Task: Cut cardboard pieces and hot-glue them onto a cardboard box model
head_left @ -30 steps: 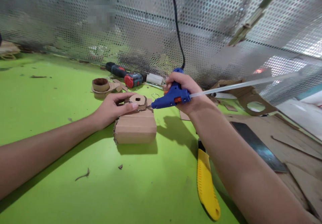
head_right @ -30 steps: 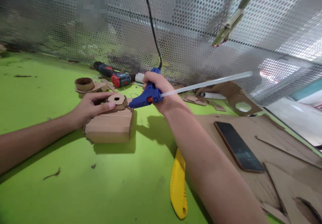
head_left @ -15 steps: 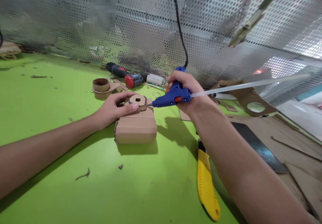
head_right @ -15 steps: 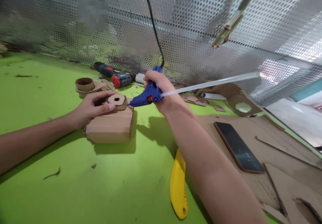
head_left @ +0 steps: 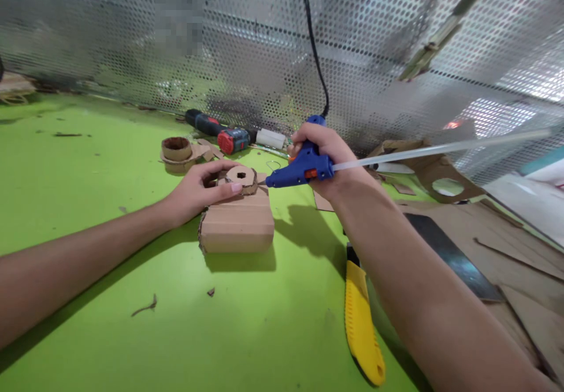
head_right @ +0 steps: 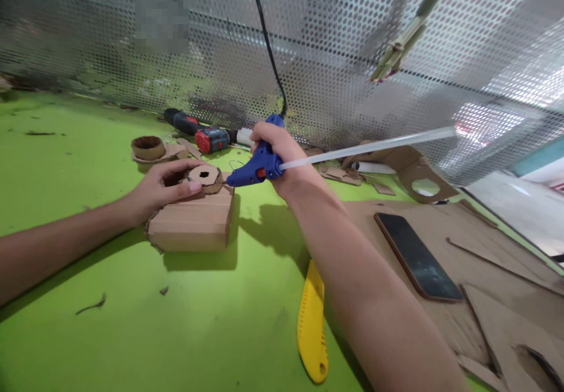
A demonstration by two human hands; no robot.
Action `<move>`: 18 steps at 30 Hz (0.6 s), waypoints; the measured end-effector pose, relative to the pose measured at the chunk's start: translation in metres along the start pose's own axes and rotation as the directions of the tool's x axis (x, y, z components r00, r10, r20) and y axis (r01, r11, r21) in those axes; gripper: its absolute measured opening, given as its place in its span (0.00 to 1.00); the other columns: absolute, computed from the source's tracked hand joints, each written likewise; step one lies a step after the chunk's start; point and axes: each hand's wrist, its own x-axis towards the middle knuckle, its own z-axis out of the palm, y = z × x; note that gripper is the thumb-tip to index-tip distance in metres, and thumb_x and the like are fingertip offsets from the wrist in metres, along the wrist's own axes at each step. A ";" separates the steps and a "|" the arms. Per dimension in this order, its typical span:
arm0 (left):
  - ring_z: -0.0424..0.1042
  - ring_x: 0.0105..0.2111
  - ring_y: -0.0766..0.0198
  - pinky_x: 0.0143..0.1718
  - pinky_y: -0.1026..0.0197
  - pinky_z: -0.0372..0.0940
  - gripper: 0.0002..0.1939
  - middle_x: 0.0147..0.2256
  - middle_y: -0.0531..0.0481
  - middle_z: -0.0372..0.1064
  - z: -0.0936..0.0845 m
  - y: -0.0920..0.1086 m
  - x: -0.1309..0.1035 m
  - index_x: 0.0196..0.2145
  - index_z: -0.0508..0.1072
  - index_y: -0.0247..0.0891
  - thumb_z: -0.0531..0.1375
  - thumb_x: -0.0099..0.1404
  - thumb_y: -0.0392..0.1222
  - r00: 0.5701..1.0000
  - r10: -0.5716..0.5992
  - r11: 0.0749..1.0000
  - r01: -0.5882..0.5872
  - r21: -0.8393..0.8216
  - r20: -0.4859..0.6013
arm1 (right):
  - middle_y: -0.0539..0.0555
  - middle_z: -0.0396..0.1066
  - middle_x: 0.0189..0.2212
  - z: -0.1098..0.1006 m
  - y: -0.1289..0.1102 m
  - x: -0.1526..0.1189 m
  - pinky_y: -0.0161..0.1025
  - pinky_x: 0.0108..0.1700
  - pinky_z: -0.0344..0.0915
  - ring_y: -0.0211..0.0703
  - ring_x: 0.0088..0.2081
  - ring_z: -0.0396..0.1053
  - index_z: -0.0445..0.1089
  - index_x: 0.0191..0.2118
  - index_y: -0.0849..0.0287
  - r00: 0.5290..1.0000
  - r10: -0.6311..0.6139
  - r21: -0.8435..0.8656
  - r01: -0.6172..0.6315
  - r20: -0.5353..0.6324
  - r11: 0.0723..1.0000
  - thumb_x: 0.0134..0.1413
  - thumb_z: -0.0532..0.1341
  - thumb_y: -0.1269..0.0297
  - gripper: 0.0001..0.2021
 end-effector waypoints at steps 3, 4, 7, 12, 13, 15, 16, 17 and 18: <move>0.81 0.54 0.41 0.56 0.49 0.77 0.35 0.54 0.42 0.84 0.000 0.000 0.000 0.55 0.85 0.41 0.76 0.56 0.66 1.000 0.006 1.000 -0.006 0.009 -0.011 | 0.48 0.62 0.19 -0.001 0.000 -0.001 0.32 0.24 0.58 0.35 0.23 0.59 0.62 0.21 0.55 0.999 0.027 0.041 -0.028 0.017 0.999 0.57 0.62 0.79 0.17; 0.81 0.54 0.41 0.56 0.49 0.77 0.35 0.54 0.42 0.84 0.001 0.000 0.000 0.55 0.85 0.41 0.76 0.57 0.65 1.000 0.008 1.000 -0.008 0.009 -0.013 | 0.48 0.63 0.19 -0.001 0.000 -0.001 0.32 0.24 0.58 0.34 0.23 0.60 0.62 0.21 0.56 0.999 0.027 0.045 -0.028 0.023 0.999 0.57 0.62 0.79 0.17; 0.81 0.54 0.40 0.57 0.47 0.77 0.35 0.54 0.42 0.84 0.001 -0.001 0.000 0.54 0.85 0.42 0.77 0.57 0.65 1.000 0.006 1.000 -0.006 -0.003 -0.012 | 0.48 0.62 0.19 0.001 -0.001 -0.002 0.30 0.24 0.59 0.33 0.22 0.60 0.62 0.22 0.56 0.999 0.035 0.050 -0.036 0.018 0.998 0.58 0.62 0.79 0.17; 0.81 0.54 0.38 0.57 0.45 0.77 0.35 0.53 0.42 0.85 0.001 -0.001 0.000 0.54 0.85 0.43 0.77 0.55 0.66 1.000 -0.008 1.000 0.008 -0.004 -0.019 | 0.46 0.61 0.19 0.001 -0.001 -0.001 0.29 0.23 0.58 0.33 0.22 0.60 0.61 0.22 0.54 0.999 0.052 0.056 -0.052 -0.002 0.997 0.57 0.64 0.79 0.18; 0.82 0.54 0.39 0.56 0.46 0.77 0.35 0.53 0.42 0.85 0.001 0.000 0.000 0.54 0.85 0.43 0.77 0.55 0.66 1.000 -0.006 1.000 0.006 -0.001 -0.021 | 0.46 0.61 0.19 0.000 -0.001 0.000 0.29 0.23 0.58 0.34 0.22 0.60 0.61 0.22 0.54 0.999 0.047 0.059 -0.047 0.003 0.997 0.56 0.64 0.79 0.18; 0.82 0.54 0.40 0.56 0.47 0.77 0.35 0.53 0.43 0.85 0.001 0.000 0.000 0.54 0.85 0.43 0.77 0.55 0.66 1.000 0.003 1.000 -0.003 0.005 -0.020 | 0.47 0.62 0.19 -0.002 0.000 0.000 0.30 0.23 0.58 0.34 0.22 0.59 0.61 0.22 0.54 0.999 0.034 0.060 -0.035 0.015 0.998 0.56 0.65 0.79 0.18; 0.82 0.53 0.41 0.55 0.48 0.77 0.35 0.53 0.43 0.85 0.001 0.000 0.000 0.54 0.85 0.43 0.77 0.55 0.66 1.000 0.007 1.000 -0.007 0.007 -0.020 | 0.47 0.62 0.19 -0.003 0.000 0.000 0.30 0.23 0.58 0.34 0.22 0.59 0.61 0.22 0.55 0.999 0.032 0.057 -0.033 0.018 0.998 0.55 0.65 0.78 0.17; 0.82 0.53 0.41 0.55 0.48 0.77 0.35 0.52 0.43 0.85 0.001 0.000 0.000 0.54 0.85 0.42 0.77 0.56 0.65 1.000 0.010 1.000 -0.010 0.007 -0.019 | 0.47 0.63 0.19 -0.003 0.000 0.000 0.31 0.23 0.58 0.34 0.22 0.60 0.61 0.22 0.55 0.999 0.032 0.053 -0.033 0.020 0.998 0.55 0.65 0.78 0.17; 0.82 0.53 0.41 0.55 0.48 0.77 0.35 0.52 0.43 0.85 0.001 0.000 0.000 0.54 0.85 0.42 0.76 0.56 0.65 1.000 0.009 1.000 -0.009 0.006 -0.019 | 0.47 0.63 0.19 -0.003 0.000 0.000 0.31 0.23 0.58 0.34 0.22 0.60 0.61 0.22 0.55 0.999 0.033 0.050 -0.034 0.021 0.998 0.55 0.65 0.78 0.17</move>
